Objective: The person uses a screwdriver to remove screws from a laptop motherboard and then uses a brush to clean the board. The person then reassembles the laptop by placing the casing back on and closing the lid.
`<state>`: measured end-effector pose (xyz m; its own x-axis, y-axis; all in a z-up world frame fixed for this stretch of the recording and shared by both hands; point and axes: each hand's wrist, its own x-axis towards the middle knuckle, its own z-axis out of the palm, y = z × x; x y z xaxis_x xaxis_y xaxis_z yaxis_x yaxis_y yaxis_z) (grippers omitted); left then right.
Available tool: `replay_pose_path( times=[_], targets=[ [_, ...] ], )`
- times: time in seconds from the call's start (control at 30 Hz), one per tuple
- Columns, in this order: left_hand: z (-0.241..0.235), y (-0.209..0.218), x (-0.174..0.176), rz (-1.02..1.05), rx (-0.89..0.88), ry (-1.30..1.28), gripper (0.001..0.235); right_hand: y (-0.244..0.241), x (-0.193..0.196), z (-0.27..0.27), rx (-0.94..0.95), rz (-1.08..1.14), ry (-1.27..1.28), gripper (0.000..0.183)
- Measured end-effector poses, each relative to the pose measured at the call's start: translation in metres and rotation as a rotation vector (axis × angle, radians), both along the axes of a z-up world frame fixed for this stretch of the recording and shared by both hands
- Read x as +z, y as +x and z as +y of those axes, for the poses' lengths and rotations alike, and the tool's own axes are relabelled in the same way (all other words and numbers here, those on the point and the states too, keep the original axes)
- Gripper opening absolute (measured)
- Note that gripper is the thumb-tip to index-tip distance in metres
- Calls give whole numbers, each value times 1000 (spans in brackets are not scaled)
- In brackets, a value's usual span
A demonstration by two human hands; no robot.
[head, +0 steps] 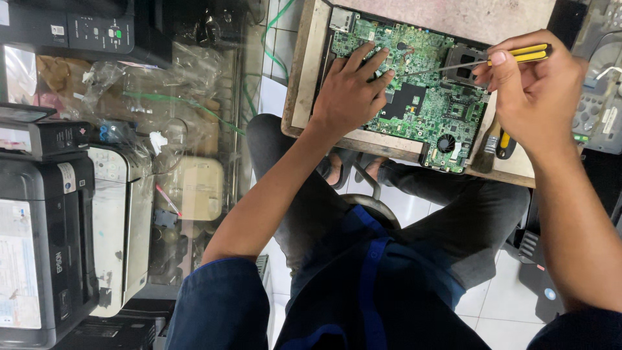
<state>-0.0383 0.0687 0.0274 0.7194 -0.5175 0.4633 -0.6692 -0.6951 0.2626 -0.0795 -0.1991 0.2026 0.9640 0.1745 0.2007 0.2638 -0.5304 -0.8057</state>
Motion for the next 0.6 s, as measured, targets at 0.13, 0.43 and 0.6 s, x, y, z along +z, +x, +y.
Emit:
replay_pose_path(
  times=[0.13, 0.43, 0.6],
  targets=[
    [0, -1, 3, -48, 3, -15, 27, 0, -2, 0, -20, 15, -2, 10],
    [0, -1, 5, -43, 11, -5, 28, 2, 0, 1, 13, 4, -11, 12],
    [0, 0, 3, -46, 9, 3, 28, 4, 10, 11, 74, -17, -13, 10]
  ],
)
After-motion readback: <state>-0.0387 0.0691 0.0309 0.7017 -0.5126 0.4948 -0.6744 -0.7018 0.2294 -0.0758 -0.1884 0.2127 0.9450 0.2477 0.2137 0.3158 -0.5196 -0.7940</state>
